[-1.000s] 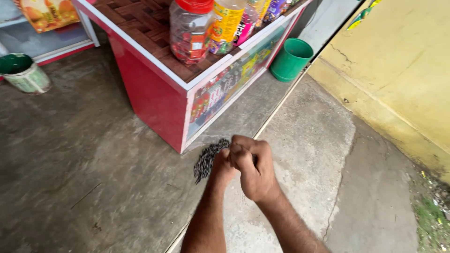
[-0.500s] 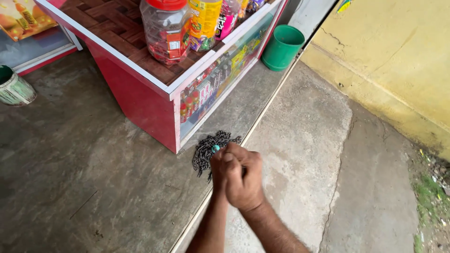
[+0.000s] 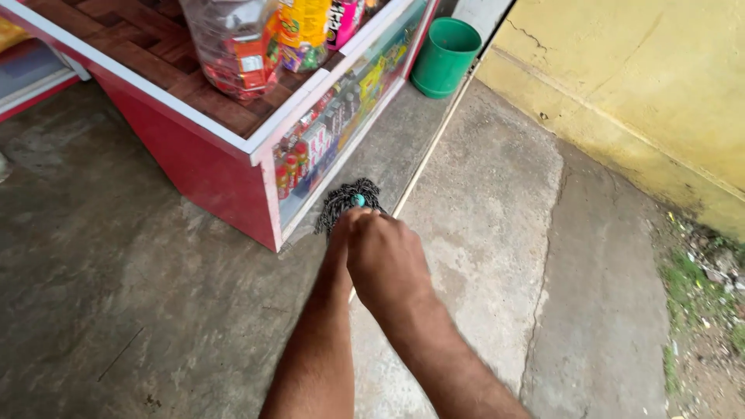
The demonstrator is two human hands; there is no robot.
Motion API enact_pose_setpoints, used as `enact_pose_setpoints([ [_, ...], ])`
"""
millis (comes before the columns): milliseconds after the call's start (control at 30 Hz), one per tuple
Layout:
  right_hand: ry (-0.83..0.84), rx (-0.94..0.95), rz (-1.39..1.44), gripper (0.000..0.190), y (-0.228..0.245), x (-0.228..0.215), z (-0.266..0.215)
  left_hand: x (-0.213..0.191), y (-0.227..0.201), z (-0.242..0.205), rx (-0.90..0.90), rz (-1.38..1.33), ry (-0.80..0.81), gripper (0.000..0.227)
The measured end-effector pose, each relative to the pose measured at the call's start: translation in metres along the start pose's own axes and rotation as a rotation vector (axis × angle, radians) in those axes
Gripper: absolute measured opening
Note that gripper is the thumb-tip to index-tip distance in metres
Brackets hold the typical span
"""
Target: The recorder is attempting to assemble or fix a mop handle, then positions it against a wall in a snack shop.
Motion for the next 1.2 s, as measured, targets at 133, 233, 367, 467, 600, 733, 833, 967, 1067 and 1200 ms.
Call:
enact_pose_setpoints([
  [133, 0.127, -0.240, -0.599, 0.025, 0.012, -0.017, 0.034, 0.001, -0.018, 0.023, -0.007, 0.037, 0.056, 0.031],
  [233, 0.465, 0.045, -0.664, 0.034, 0.015, -0.036, 0.048, -0.008, -0.022, 0.035, -0.026, 0.085, 0.090, 0.031],
  [367, 0.492, 0.031, -0.719, 0.022, 0.002, -0.059, 0.068, 0.011, -0.025, 0.057, -0.038, 0.118, 0.155, 0.030],
  [467, 0.528, -0.002, -0.736, 0.026, -0.012, -0.046, 0.079, 0.014, -0.021, 0.068, -0.061, 0.157, 0.198, 0.029],
  [600, 0.417, 0.029, -0.755, 0.087, -0.045, -0.005, 0.087, 0.035, -0.014, 0.081, -0.085, 0.180, 0.271, 0.028],
  [733, 0.420, 0.133, -0.626, 0.063, -0.073, 0.012, 0.125, 0.041, 0.001, 0.118, -0.102, 0.220, 0.337, 0.028],
  [833, 0.493, 0.207, -0.628, 0.075, -0.088, 0.004, 0.159, 0.047, -0.013, 0.148, -0.111, 0.236, 0.423, 0.027],
  [967, 0.315, 0.094, -0.727, 0.060, -0.097, -0.020, 0.220, 0.031, -0.053, 0.221, -0.100, 0.277, 0.488, 0.026],
  [1067, 0.376, 0.152, -0.699, 0.056, -0.096, -0.034, 0.256, 0.017, -0.063, 0.265, -0.099, 0.328, 0.533, 0.026],
  [1200, 0.329, 0.131, -0.732, 0.065, -0.111, -0.042, 0.281, 0.056, -0.038, 0.298, -0.102, 0.344, 0.595, 0.025],
])
Point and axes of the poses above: each hand's wrist, its own z-axis towards the middle knuckle, its own x-axis out of the palm, y = z × x, the point moved 1 cm from there along z, towards the middle knuckle, and after that the axes turned 9 degrees about z, right-handed, at the moved point
